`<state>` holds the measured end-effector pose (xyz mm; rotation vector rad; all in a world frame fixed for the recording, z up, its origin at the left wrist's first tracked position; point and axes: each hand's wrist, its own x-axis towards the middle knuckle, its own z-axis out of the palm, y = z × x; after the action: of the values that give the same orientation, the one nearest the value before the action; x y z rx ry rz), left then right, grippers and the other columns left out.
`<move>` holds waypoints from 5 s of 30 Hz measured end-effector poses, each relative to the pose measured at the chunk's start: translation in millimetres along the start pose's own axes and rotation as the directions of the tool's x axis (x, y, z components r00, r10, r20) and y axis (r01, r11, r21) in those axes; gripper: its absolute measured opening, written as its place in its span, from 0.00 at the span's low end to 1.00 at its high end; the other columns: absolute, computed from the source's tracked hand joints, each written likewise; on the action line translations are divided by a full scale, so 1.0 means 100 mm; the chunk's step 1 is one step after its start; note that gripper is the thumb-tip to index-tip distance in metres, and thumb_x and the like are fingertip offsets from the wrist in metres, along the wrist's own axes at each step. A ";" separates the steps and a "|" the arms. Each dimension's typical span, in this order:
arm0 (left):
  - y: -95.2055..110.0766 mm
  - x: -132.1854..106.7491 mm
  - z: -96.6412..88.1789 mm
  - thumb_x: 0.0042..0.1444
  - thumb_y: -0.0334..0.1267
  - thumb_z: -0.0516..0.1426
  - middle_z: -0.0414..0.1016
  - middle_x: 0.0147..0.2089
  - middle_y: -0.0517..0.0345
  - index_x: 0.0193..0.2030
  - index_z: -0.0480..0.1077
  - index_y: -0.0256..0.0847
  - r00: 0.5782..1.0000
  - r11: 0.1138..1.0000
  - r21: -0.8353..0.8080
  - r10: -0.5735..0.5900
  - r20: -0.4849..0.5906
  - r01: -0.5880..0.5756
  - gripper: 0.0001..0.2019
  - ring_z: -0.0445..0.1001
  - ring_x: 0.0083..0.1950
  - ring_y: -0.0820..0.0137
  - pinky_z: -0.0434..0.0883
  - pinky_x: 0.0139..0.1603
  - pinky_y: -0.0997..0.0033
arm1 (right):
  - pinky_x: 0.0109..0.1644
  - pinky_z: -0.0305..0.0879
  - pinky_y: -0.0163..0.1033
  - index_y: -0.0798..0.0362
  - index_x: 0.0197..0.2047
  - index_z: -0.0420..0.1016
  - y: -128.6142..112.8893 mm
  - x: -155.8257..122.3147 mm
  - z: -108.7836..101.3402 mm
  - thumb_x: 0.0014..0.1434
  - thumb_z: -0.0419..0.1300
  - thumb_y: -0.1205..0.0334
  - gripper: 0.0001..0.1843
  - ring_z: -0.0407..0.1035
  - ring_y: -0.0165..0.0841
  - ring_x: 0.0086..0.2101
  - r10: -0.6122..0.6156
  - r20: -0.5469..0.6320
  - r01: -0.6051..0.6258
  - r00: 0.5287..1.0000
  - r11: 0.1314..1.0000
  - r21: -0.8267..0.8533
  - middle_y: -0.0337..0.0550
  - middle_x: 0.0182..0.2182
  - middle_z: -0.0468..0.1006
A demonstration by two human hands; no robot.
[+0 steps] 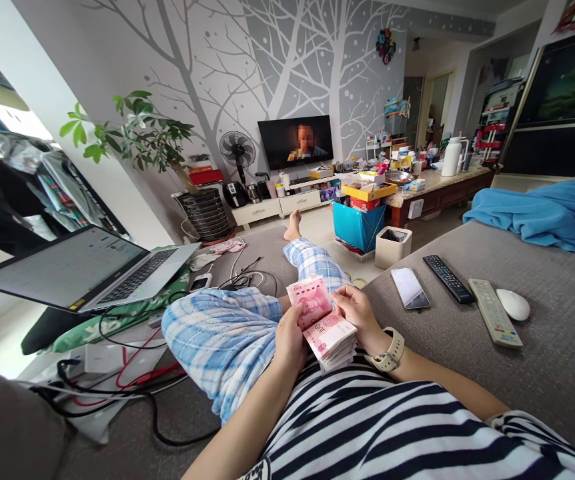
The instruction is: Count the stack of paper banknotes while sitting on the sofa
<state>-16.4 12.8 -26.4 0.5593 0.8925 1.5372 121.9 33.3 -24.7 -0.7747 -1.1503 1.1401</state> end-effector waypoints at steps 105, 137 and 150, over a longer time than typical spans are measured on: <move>0.00 -0.02 -0.02 0.45 0.40 0.67 0.82 0.35 0.51 0.37 0.76 0.38 0.999 0.998 0.048 0.029 0.041 -0.031 0.12 0.80 0.35 0.60 0.77 0.42 0.57 | 0.31 0.58 0.39 0.49 0.26 0.67 0.05 0.01 -0.02 0.47 0.69 0.40 0.24 0.60 0.31 0.24 -0.020 -0.048 0.017 0.999 0.998 -0.066 0.34 0.21 0.67; -0.03 0.11 -0.04 0.47 0.41 0.62 0.77 0.29 0.56 0.30 0.74 0.37 0.994 0.999 0.037 0.041 -0.103 -0.037 0.09 0.76 0.31 0.66 0.75 0.38 0.64 | 0.31 0.55 0.39 0.50 0.22 0.67 -0.04 -0.01 -0.02 0.52 0.66 0.41 0.23 0.56 0.31 0.25 -0.054 0.008 0.055 0.998 0.992 -0.112 0.35 0.20 0.63; -0.03 0.11 -0.05 0.48 0.40 0.61 0.79 0.31 0.54 0.32 0.74 0.37 0.998 0.999 0.043 0.028 -0.061 -0.025 0.08 0.77 0.33 0.64 0.76 0.42 0.61 | 0.31 0.54 0.39 0.50 0.22 0.67 -0.02 -0.01 -0.02 0.52 0.66 0.42 0.22 0.56 0.31 0.25 -0.049 0.015 0.050 0.999 0.994 -0.096 0.34 0.20 0.63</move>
<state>-20.1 22.4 -33.3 0.5585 0.9696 1.5696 124.2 31.9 -23.5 -0.8100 -1.2356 1.0557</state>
